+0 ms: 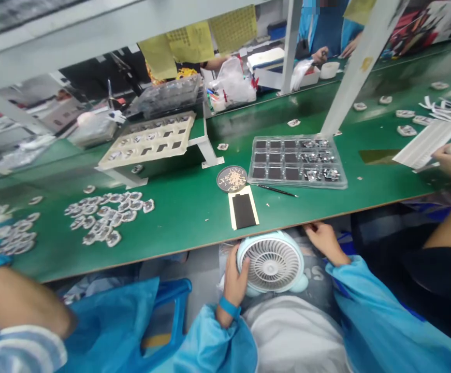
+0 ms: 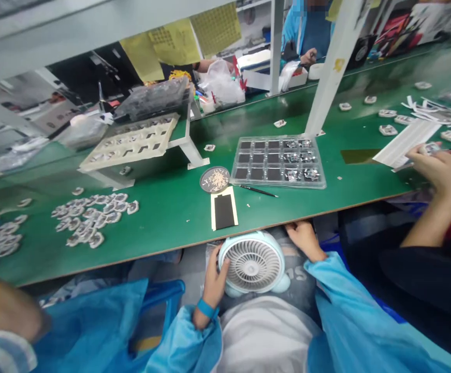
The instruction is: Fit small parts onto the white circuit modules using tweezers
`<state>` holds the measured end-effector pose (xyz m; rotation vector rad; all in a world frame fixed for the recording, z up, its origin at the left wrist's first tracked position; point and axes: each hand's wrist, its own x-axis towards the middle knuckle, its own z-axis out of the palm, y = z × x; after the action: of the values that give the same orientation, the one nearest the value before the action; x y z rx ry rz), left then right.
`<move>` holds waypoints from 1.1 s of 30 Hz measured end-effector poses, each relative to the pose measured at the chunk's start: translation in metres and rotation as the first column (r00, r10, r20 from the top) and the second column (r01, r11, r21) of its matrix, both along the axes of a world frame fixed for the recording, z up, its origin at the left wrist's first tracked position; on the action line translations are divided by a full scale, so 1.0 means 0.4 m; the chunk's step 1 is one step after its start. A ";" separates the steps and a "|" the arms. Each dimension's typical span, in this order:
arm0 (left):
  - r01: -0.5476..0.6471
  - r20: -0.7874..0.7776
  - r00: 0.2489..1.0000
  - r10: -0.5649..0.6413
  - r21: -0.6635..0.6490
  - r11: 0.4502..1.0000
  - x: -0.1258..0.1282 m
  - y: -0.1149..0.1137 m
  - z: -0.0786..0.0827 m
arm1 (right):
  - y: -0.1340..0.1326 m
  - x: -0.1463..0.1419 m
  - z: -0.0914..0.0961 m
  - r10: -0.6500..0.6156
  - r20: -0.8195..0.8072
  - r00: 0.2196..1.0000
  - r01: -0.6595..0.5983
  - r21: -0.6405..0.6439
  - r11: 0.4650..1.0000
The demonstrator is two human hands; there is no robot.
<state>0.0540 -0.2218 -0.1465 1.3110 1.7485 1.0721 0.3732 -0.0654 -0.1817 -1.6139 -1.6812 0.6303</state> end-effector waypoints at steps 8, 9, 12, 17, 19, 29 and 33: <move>-0.018 0.006 1.000 0.017 0.022 1.000 0.030 0.000 0.003 | -0.151 0.009 0.159 -0.072 -0.142 0.987 0.088 0.113 0.990; -0.020 0.007 1.000 0.020 0.022 1.000 0.030 0.001 0.003 | -0.155 0.000 0.188 -0.071 -0.157 0.985 0.095 0.151 0.984; 0.002 0.010 1.000 -0.002 0.009 1.000 0.023 0.004 0.000 | -0.139 -0.041 0.285 -0.003 -0.149 0.989 0.044 0.273 0.961; 0.006 0.021 1.000 -0.006 0.006 1.000 0.011 -0.001 -0.002 | -0.027 -0.127 0.415 0.104 0.138 0.985 -0.145 0.331 0.933; -0.005 0.025 1.000 0.005 0.017 1.000 0.011 -0.010 0.003 | 0.028 -0.157 0.436 0.081 0.294 0.952 -0.173 0.301 0.938; -0.147 -0.091 0.974 0.206 0.438 0.887 -0.127 0.037 0.254 | 0.130 -0.192 0.422 0.118 0.573 0.811 -0.228 0.123 0.966; -0.049 -0.279 0.944 0.175 0.406 0.913 -0.272 0.273 0.367 | 0.105 -0.153 0.422 0.083 0.549 0.832 -0.196 0.150 0.969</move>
<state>-0.0548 -0.1127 0.0004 1.7189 1.9206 1.4019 0.3121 -0.0236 -0.0128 -1.6194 -2.2066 0.0487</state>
